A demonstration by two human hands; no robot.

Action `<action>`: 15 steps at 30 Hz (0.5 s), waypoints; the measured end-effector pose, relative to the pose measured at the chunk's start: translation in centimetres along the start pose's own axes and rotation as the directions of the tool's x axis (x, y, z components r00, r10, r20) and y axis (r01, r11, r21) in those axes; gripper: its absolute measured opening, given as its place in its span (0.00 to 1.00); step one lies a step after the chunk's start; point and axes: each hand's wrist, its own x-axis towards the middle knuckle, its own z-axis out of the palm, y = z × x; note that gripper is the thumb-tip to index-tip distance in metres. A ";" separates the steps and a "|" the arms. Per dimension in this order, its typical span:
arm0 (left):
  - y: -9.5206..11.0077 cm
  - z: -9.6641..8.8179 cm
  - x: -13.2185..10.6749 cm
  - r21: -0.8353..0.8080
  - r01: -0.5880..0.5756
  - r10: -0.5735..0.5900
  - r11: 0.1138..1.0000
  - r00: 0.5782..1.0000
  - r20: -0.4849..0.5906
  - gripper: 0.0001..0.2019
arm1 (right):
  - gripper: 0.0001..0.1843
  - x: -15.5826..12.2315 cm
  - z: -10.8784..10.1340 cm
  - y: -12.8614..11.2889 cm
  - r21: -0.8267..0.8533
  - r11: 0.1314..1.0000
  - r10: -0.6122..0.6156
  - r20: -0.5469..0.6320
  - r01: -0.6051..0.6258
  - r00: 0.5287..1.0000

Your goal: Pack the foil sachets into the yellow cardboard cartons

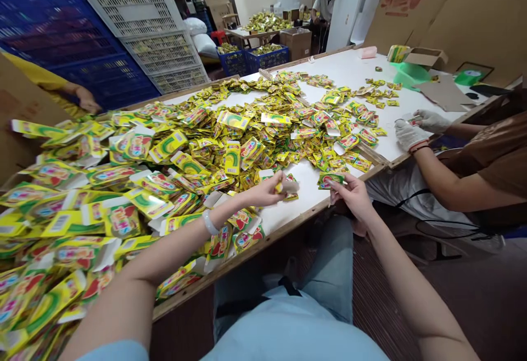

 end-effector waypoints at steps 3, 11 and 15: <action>2.4 0.7 0.5 -0.453 0.124 -0.127 0.883 0.992 0.024 0.15 | 0.16 -0.8 1.0 -2.5 0.349 0.932 -0.086 -0.034 0.092 0.996; 4.5 4.1 0.7 -0.730 0.135 -0.199 0.670 0.980 -0.002 0.24 | 0.06 -0.9 2.0 -7.7 -0.078 0.873 -0.484 -0.024 0.481 0.875; 3.4 5.3 0.3 -0.578 0.139 -0.189 0.804 0.982 -0.026 0.30 | 0.08 -1.1 0.5 -8.3 -0.281 0.850 -0.347 0.335 0.445 0.876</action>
